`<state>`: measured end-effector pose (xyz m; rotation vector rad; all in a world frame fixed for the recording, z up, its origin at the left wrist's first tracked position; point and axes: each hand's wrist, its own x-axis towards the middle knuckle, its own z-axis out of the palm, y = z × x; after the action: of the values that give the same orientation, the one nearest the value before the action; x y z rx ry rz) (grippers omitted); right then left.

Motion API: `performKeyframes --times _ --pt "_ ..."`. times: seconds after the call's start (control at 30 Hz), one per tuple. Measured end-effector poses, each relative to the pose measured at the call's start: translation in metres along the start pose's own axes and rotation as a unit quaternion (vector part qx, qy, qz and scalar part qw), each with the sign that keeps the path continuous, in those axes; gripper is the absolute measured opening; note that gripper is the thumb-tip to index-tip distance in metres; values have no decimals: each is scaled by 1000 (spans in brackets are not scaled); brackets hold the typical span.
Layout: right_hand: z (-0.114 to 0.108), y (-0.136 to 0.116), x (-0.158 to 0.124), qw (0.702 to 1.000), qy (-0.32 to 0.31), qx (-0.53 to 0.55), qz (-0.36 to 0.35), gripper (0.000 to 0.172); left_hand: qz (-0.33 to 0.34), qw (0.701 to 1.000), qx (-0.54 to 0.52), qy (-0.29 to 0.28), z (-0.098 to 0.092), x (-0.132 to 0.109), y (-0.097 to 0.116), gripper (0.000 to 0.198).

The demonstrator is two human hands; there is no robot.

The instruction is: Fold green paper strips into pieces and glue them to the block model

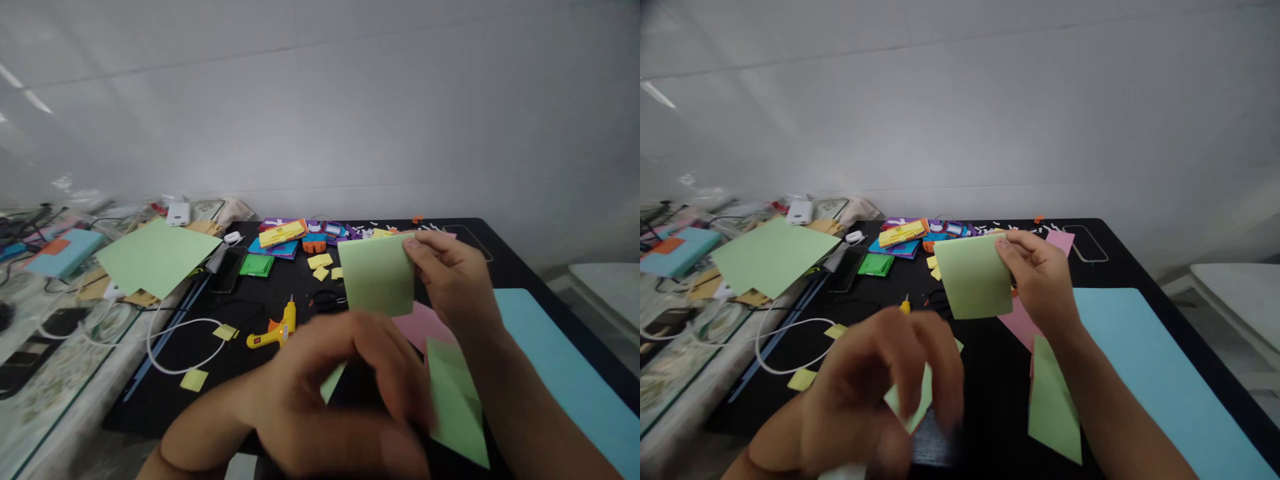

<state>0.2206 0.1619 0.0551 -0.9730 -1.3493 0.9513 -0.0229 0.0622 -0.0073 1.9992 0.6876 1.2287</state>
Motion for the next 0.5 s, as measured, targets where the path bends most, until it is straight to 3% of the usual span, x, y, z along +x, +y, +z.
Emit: performKeyframes --times 0.07,0.13,0.17,0.27,0.33,0.4,0.5 --pt "2 -3 0 1000 -17 6 -3 18 15 995 71 67 -7 42 33 8" --pt "4 -6 -1 1000 -11 -2 -10 17 45 970 181 153 -15 77 49 17" --pt "5 -7 -1 1000 -5 -7 -8 17 62 951 237 191 -19 90 49 21" --pt "7 -7 -2 1000 0 29 11 20 -2 927 282 246 -29 105 33 9" --pt "9 -6 -2 996 2 85 25 20 -58 935 251 244 -32 104 21 28" --pt "12 -5 -1 990 9 133 34 17 -107 958 180 196 -33 101 16 46" --pt "14 -7 -1 985 1 168 49 16 -158 976 72 128 -34 98 18 34"
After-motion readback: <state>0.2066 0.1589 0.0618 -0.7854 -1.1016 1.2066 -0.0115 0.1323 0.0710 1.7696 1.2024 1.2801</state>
